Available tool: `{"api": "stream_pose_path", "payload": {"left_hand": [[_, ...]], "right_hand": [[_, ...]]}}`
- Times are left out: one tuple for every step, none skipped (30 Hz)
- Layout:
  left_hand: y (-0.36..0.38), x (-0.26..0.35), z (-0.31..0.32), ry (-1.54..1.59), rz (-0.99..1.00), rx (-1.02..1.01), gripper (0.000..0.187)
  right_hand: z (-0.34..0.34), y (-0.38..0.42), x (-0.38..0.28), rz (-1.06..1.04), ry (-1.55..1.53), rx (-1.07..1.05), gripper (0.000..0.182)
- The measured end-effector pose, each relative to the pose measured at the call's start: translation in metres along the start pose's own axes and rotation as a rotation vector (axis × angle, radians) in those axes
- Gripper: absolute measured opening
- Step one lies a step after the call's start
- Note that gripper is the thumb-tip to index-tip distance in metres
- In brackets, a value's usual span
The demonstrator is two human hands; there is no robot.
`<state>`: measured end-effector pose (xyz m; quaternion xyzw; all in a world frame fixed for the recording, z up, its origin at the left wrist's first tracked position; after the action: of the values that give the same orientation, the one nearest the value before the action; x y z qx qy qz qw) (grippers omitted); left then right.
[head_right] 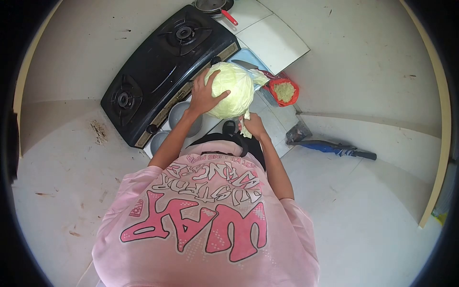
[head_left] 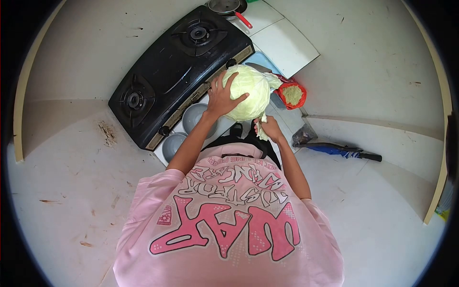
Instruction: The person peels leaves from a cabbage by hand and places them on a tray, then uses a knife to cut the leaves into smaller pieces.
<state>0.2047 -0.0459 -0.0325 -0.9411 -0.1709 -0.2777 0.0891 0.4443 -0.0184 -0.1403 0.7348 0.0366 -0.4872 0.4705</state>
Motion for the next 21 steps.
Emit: {"api": "stream_pose_path", "payload": {"left_hand": [[0.0,0.0,0.0,0.002,-0.004,-0.005,0.093],[0.001,0.0,0.0,0.002,-0.009,-0.007,0.093],[0.002,0.001,0.0,0.002,-0.014,-0.009,0.093],[0.003,0.001,0.0,0.002,-0.018,-0.01,0.094],[0.002,0.002,0.0,0.001,-0.018,-0.014,0.094],[0.002,0.001,0.0,0.0,-0.022,-0.014,0.094],[0.003,0.0,0.001,-0.001,-0.024,-0.018,0.095],[0.003,-0.001,0.001,0.005,-0.027,-0.017,0.095],[0.003,-0.001,0.001,0.011,-0.027,-0.017,0.095],[0.003,-0.001,0.0,0.017,-0.027,-0.017,0.095],[0.003,-0.001,0.0,0.015,-0.027,-0.017,0.095],[0.003,0.0,0.0,0.013,-0.026,-0.017,0.095],[0.003,0.0,-0.001,0.012,-0.026,-0.017,0.095],[0.003,0.0,-0.001,0.01,-0.031,-0.023,0.095],[0.003,0.0,-0.001,0.008,-0.037,-0.028,0.095],[0.002,-0.001,-0.001,0.006,-0.043,-0.032,0.094],[0.002,-0.001,-0.001,0.008,-0.035,-0.031,0.094],[0.002,-0.001,-0.001,0.009,-0.029,-0.029,0.094],[0.002,-0.002,-0.001,0.009,-0.022,-0.026,0.094],[0.002,-0.004,-0.001,0.005,-0.021,-0.024,0.094],[0.002,-0.004,-0.001,0.0,-0.02,-0.023,0.093]], "right_hand": [[-0.003,0.003,-0.009,-0.034,0.11,0.03,0.02],[-0.004,0.006,-0.018,-0.068,0.22,0.059,0.02],[-0.003,0.008,-0.025,-0.103,0.329,0.088,0.02],[-0.006,0.01,-0.032,-0.198,0.361,0.23,0.022],[-0.004,0.016,-0.034,-0.294,0.391,0.372,0.024],[-0.007,0.022,-0.041,-0.392,0.421,0.512,0.027],[-0.008,0.016,-0.033,-0.333,0.325,0.455,0.029],[-0.008,0.014,-0.031,-0.332,0.373,0.451,0.03],[-0.009,0.014,-0.033,-0.33,0.42,0.447,0.031],[-0.009,0.014,-0.035,-0.328,0.466,0.445,0.032],[-0.01,0.011,-0.036,-0.314,0.488,0.419,0.03],[-0.013,0.009,-0.037,-0.299,0.51,0.394,0.029],[-0.015,0.008,-0.038,-0.284,0.532,0.368,0.028],[-0.017,0.008,-0.038,-0.262,0.523,0.327,0.027],[-0.019,0.011,-0.045,-0.241,0.515,0.285,0.025],[-0.022,0.013,-0.049,-0.22,0.507,0.243,0.025],[-0.026,0.003,-0.039,-0.224,0.516,0.212,0.023],[-0.027,0.002,-0.037,-0.186,0.446,0.139,0.024],[-0.028,0.001,-0.036,-0.148,0.374,0.065,0.025],[-0.027,0.0,-0.035,-0.11,0.303,-0.009,0.026],[-0.028,0.001,-0.04,-0.156,0.338,-0.051,0.026]]}}
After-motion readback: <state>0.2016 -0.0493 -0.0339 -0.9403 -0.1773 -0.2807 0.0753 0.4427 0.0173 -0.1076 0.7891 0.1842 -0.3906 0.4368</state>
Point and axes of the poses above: each hand's wrist, its own y-axis away from the middle knuckle, its own z-axis out of the palm, x = y × z, the point moved 8 cm from there along -y, towards the middle knuckle, and after that the axes turned 1 degree about x, right-handed, at the moved point
